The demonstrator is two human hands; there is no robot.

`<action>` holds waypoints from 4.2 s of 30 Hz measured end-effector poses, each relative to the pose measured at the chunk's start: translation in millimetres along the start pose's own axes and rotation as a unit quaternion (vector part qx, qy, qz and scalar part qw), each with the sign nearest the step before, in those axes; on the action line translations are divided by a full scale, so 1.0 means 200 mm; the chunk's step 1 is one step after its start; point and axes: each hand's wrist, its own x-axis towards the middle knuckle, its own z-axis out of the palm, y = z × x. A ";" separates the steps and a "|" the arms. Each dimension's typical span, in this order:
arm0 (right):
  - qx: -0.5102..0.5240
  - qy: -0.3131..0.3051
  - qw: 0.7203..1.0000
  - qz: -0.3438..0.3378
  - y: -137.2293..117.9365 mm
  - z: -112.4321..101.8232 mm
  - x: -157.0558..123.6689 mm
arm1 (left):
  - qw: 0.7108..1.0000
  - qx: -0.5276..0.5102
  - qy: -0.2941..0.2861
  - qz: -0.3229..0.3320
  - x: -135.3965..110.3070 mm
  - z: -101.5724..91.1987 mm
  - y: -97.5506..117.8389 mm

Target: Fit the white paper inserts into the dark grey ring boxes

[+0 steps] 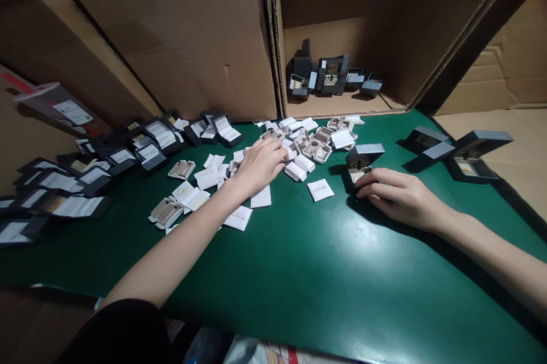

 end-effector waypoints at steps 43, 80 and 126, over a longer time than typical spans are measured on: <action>0.033 -0.002 0.996 -0.083 -0.14 0.01 0.04 | 0.996 -0.012 0.082 -0.046 0.02 0.10 -0.01; 0.367 0.097 0.866 0.325 -0.15 0.01 0.07 | 0.836 -0.515 0.122 0.148 -0.03 0.03 0.38; 0.422 0.094 0.847 0.310 -0.19 0.02 0.09 | 0.665 -0.741 -0.007 -0.097 -0.03 0.15 0.42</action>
